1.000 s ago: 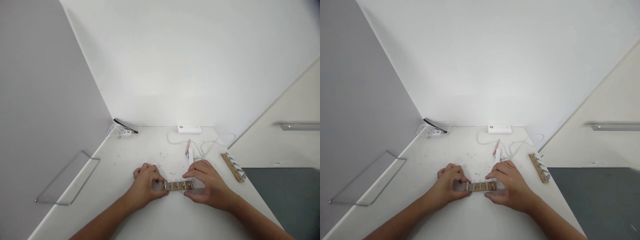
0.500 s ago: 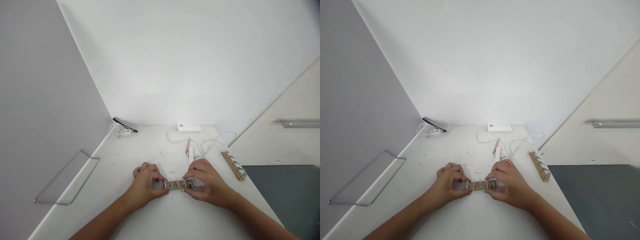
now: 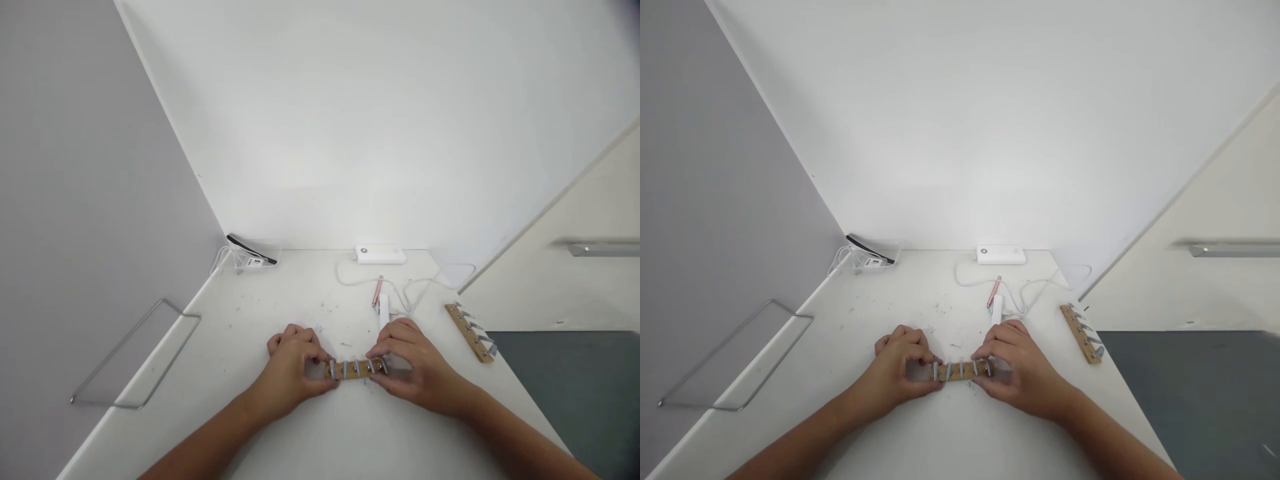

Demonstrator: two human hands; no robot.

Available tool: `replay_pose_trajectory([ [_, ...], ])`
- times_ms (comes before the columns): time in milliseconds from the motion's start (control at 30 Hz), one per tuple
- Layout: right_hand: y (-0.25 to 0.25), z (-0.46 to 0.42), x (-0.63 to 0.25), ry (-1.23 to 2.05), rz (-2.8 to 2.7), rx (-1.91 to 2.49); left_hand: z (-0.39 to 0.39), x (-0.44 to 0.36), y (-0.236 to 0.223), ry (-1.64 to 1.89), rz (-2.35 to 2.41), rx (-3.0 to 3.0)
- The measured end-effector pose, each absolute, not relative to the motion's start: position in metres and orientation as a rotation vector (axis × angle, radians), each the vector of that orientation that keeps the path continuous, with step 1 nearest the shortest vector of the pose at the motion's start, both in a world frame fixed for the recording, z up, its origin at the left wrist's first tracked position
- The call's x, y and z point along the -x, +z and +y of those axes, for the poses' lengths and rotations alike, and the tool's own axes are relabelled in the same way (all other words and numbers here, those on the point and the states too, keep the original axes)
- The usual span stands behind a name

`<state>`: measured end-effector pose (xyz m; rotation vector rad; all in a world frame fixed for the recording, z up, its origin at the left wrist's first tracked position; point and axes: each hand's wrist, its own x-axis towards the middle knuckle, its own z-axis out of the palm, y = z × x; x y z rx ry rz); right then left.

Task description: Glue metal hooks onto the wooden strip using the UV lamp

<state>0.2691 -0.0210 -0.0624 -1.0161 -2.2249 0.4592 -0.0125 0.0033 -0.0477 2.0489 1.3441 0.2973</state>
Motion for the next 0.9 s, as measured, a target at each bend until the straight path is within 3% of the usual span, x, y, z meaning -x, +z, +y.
replay_pose_trajectory([
  [433, -0.0604, -0.0212, -0.2676, 0.605, -2.177, 1.035, 0.0046, 0.0122, -0.0421, 0.276, 1.358, -2.045],
  [900, -0.056, -0.0221, -0.2679, 0.508, -2.24, 0.993, 0.0058, 0.0142, -0.0466, 0.279, 1.335, -2.04],
])
